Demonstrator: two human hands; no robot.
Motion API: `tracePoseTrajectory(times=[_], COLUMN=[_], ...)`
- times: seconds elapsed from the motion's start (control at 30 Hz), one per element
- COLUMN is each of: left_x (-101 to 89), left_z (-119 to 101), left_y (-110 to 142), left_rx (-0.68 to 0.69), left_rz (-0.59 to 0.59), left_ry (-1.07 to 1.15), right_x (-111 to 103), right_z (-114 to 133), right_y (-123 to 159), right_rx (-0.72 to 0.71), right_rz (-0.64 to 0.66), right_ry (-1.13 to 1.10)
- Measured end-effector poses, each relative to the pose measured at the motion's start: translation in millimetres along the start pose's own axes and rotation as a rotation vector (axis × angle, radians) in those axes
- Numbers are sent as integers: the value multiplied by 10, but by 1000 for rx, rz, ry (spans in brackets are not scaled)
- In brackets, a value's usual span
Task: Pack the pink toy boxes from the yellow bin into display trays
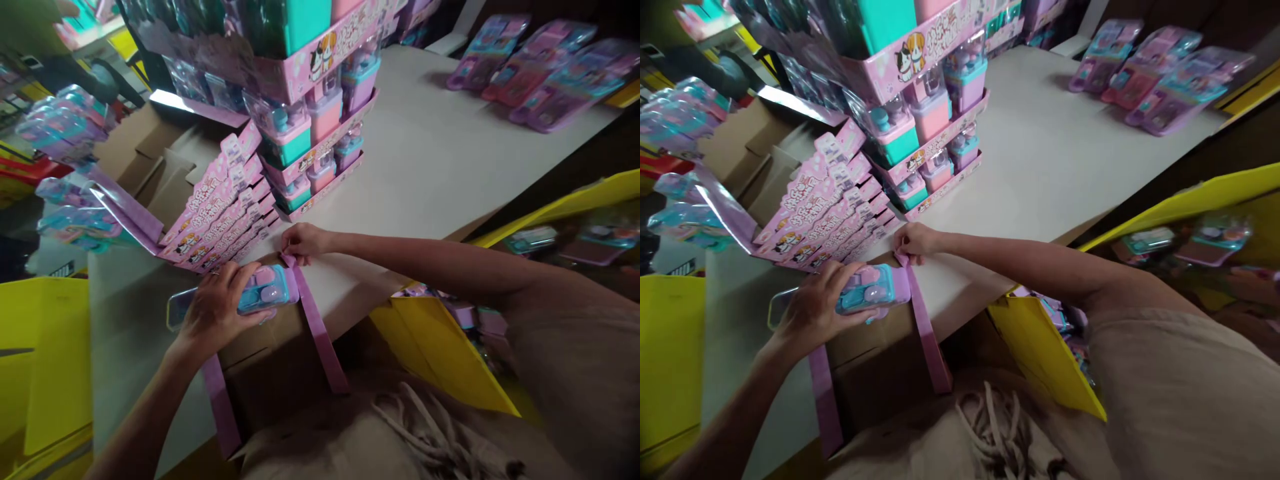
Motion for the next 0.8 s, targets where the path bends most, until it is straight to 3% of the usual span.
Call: tracePoseTrajectory(times=[0.1, 0.3, 0.4, 0.67, 0.8], left_x=[21, -9, -22, -15, -2], left_z=[13, -16, -22, 2, 2], left_y=[-9, -15, 13, 34, 12], left_rx=[-19, 5, 3, -19, -27], left_rz=[29, 0, -13, 7, 22], left_ry=[19, -10, -22, 6, -2], right_x=[28, 86, 124, 72, 86], right_z=[115, 344, 281, 143, 301], right_y=[-26, -46, -74, 10, 40], right_rx=[-41, -39, 19, 89, -13], right_rz=[0, -217, -246, -104, -242], right_ry=[65, 527, 515, 437, 563])
Point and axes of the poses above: each hand's wrist, its own y-axis away from the middle knuckle, its own x-axis out of the palm, z = x × y, the point moved 7 cm from there along -y, towards the middle knuckle, and after that the axes turned 9 degrees about x, right-handed, at the moved point
